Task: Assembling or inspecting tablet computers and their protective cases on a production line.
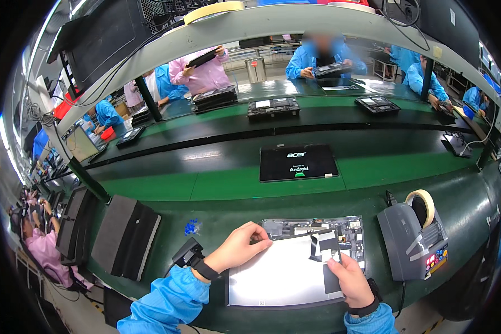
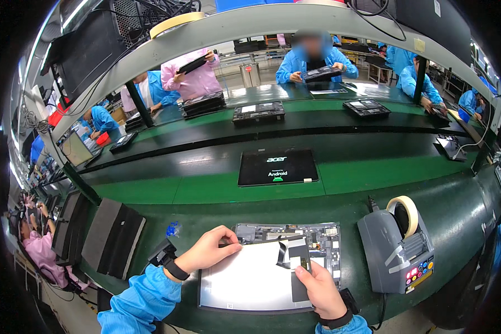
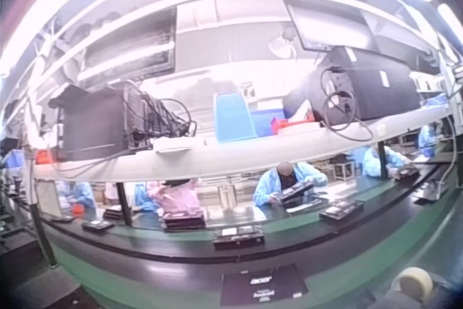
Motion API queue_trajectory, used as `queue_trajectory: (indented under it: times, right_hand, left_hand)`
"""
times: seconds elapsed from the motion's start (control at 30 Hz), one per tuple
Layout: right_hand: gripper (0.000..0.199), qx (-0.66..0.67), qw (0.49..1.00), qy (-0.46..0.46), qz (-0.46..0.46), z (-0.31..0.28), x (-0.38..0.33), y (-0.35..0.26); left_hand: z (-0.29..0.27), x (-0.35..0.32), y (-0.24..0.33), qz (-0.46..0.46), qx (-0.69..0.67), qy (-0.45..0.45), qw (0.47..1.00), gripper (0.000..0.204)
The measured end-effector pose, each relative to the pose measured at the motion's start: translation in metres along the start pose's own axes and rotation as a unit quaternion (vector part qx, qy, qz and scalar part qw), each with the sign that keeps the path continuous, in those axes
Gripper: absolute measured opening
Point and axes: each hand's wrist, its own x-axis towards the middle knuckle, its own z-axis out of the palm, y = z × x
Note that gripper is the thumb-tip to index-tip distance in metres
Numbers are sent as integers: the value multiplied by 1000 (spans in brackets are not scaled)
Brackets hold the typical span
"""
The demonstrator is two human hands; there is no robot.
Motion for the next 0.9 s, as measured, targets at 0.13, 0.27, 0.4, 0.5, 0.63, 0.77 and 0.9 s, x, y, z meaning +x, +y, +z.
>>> queue_trajectory:
  times: [0.13, 0.27, 0.4, 0.5, 0.63, 0.77, 0.9]
  right_hand:
    - [28, -10, 1000, 8, -14, 4, -4, -5]
    - [28, -27, 1000, -1, -9, 1, 0, 2]
    - [28, -7, 1000, 10, -19, -3, -1, 1]
    - [27, -1, 1000, 10, -29, -2, 0, 4]
    - [27, 2, 999, -5, -31, -1, 1, 7]
    - [28, -5, 999, 8, -31, -6, 1, 8]
    - [28, -18, 999, 18, -38, -3, 0, 6]
  left_hand:
    - [7, 3, -6, -37, -22, 2, 999, 19]
    - [4, -1, -10, 51, 14, -7, 999, 15]
    - [-38, -13, -18, 95, -32, 101, 990, 13]
    - [-107, -25, -54, -148, 31, 128, 980, 19]
    - [-133, -40, -125, -214, 118, 169, 955, 29]
    - [-123, -40, -130, -267, 196, 155, 931, 28]
    - [-118, -56, -132, -175, 350, 360, 847, 18]
